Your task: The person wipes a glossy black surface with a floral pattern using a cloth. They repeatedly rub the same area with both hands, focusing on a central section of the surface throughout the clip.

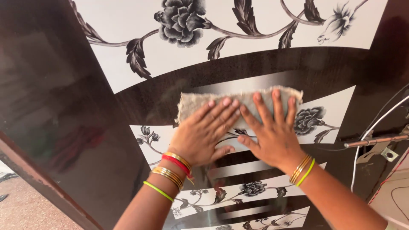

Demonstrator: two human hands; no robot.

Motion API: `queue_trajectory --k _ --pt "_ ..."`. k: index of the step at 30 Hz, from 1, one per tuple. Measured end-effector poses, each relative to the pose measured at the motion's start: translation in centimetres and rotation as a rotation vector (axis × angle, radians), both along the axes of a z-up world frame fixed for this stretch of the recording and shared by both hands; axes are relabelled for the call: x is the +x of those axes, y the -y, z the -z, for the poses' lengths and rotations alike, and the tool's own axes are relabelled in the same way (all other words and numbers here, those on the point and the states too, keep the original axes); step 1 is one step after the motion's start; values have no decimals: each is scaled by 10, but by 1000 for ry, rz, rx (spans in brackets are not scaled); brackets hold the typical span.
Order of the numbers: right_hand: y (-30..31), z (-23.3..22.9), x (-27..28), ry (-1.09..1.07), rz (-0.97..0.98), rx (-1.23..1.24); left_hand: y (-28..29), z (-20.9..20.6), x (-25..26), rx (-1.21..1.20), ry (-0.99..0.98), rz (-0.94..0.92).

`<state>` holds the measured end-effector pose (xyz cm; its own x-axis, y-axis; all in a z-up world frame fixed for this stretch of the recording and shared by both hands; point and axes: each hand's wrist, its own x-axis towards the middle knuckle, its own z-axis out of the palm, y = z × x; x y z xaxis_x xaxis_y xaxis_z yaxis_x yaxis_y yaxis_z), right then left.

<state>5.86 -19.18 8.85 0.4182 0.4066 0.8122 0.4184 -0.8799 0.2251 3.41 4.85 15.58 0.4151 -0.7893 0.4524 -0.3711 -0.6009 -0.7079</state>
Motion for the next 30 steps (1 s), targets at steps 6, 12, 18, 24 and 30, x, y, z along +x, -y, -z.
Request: queue_trajectory --k 6,12,18,24,30 --pt "-4 83 -3 -21 -6 -26 -6 68 -13 67 -86 -40" --pt "-2 88 -18 22 -10 -81 -13 83 -23 91 -83 -26" --pt "0 -2 -27 -22 -22 -40 -11 22 -16 -36 -129 -10" --pt "8 -117 -18 -6 -13 -59 2 -66 -10 -172 20 31" --pt "4 -104 -11 46 20 -80 6 -69 -13 -191 14 29"
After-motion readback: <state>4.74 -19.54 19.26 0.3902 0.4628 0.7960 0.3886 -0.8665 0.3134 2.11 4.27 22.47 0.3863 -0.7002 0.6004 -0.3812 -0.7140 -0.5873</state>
